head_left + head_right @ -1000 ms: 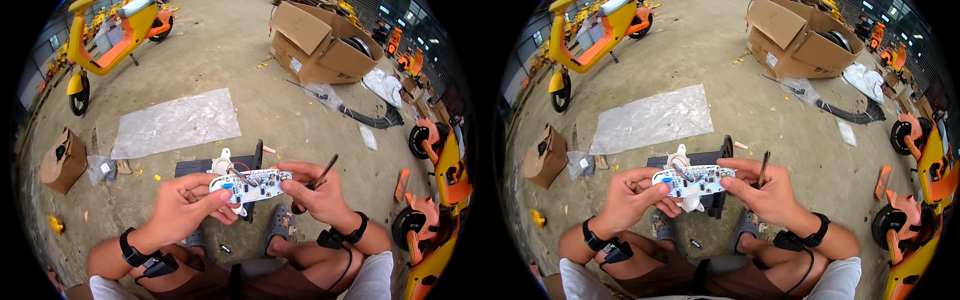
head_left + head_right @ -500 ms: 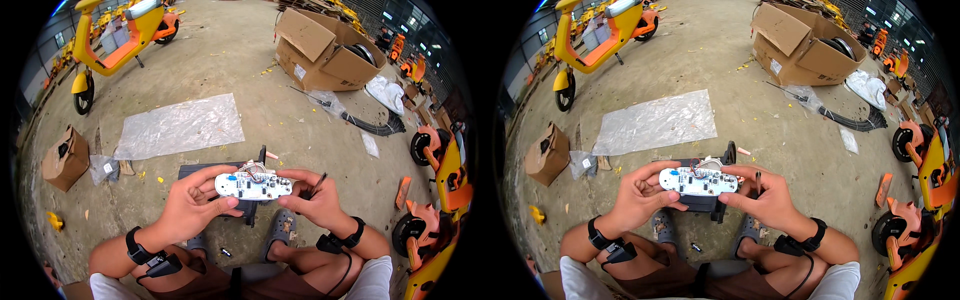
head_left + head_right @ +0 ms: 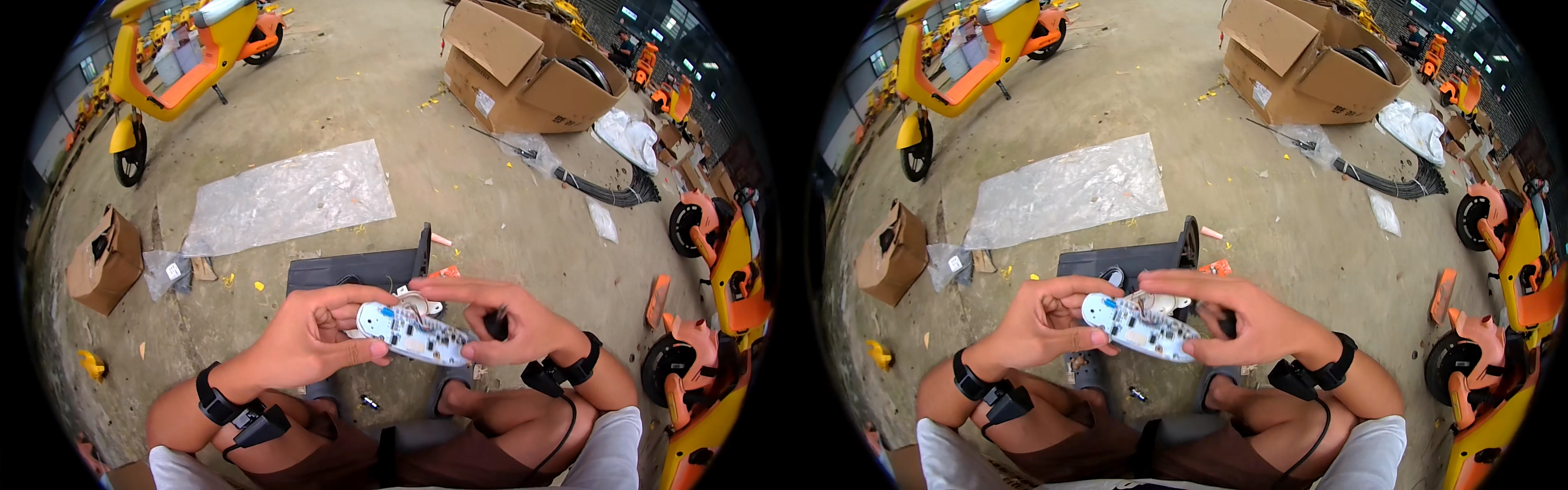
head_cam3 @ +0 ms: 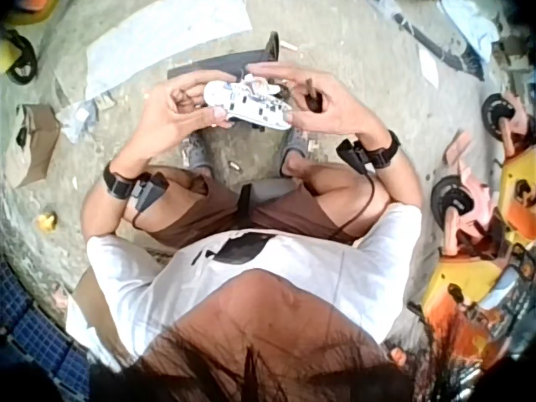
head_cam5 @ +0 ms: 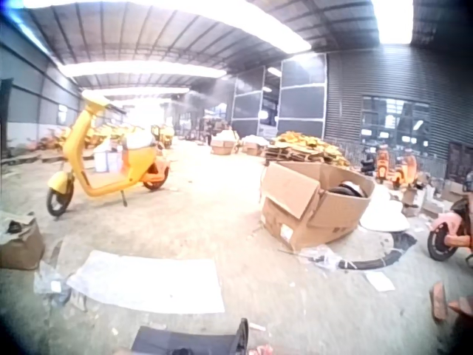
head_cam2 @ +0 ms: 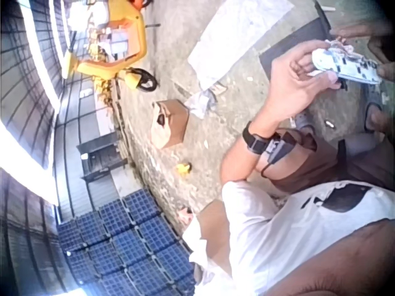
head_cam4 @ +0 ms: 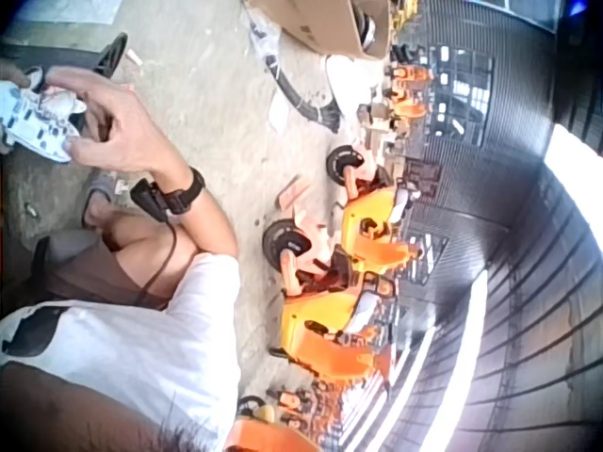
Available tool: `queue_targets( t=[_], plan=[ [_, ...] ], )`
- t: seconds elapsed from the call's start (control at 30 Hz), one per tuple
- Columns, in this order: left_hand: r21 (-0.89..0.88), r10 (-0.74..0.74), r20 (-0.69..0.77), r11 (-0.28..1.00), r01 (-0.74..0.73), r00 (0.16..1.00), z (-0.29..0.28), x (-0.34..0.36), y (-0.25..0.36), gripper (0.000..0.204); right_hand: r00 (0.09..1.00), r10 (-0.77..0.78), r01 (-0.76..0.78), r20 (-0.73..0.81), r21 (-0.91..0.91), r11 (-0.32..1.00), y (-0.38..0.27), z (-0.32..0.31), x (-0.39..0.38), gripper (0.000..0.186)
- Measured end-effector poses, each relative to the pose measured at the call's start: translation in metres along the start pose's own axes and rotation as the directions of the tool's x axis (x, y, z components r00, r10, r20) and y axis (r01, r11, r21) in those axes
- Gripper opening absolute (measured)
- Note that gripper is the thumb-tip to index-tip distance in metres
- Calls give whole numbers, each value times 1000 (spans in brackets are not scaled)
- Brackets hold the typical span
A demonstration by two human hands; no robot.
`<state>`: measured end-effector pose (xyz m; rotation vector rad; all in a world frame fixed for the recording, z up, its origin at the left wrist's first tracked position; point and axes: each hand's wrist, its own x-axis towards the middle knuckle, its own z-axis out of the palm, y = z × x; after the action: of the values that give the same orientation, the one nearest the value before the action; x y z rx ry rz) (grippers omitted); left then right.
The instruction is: The person holds a white plastic housing and a circuit board, then uses a screwdriver to remove screws and detach the internal components from the housing.
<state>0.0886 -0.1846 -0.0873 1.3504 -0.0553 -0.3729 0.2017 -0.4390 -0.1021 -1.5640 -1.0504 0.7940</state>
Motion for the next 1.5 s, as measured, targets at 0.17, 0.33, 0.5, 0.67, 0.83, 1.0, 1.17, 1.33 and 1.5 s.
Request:
queue_targets(
  t=[0.17,0.33,0.5,0.67,0.83,1.0,1.17,1.33,1.5],
  plan=[
    [25,-57,77,998,55,995,1,-1,3,42,985,64,-79,163,90,993,3,2,4,61],
    [36,-55,-16,998,56,998,2,2,1,43,991,124,-119,-51,96,988,6,10,7,34],
    [56,-36,-88,998,41,995,2,4,-2,44,953,259,-248,-155,85,965,13,9,6,29],
    [98,10,-144,995,4,989,0,7,-9,40,951,69,-26,-301,145,989,24,14,12,18],
    [-62,26,-285,997,-46,958,-6,10,-12,39,896,308,-217,-320,288,933,19,8,9,15],
    [-134,70,-438,981,-141,896,-4,15,-11,40,841,432,-210,-326,539,816,16,12,18,17],
    [-116,44,-306,990,-83,951,4,17,-13,63,864,367,-154,-346,512,845,13,28,22,22],
    [-140,42,-144,988,-63,989,11,21,-19,44,864,330,-98,-379,517,850,12,39,30,16],
    [-241,-27,-166,970,-14,986,6,23,-19,41,793,353,-76,-497,493,867,16,41,33,21]
  ],
)
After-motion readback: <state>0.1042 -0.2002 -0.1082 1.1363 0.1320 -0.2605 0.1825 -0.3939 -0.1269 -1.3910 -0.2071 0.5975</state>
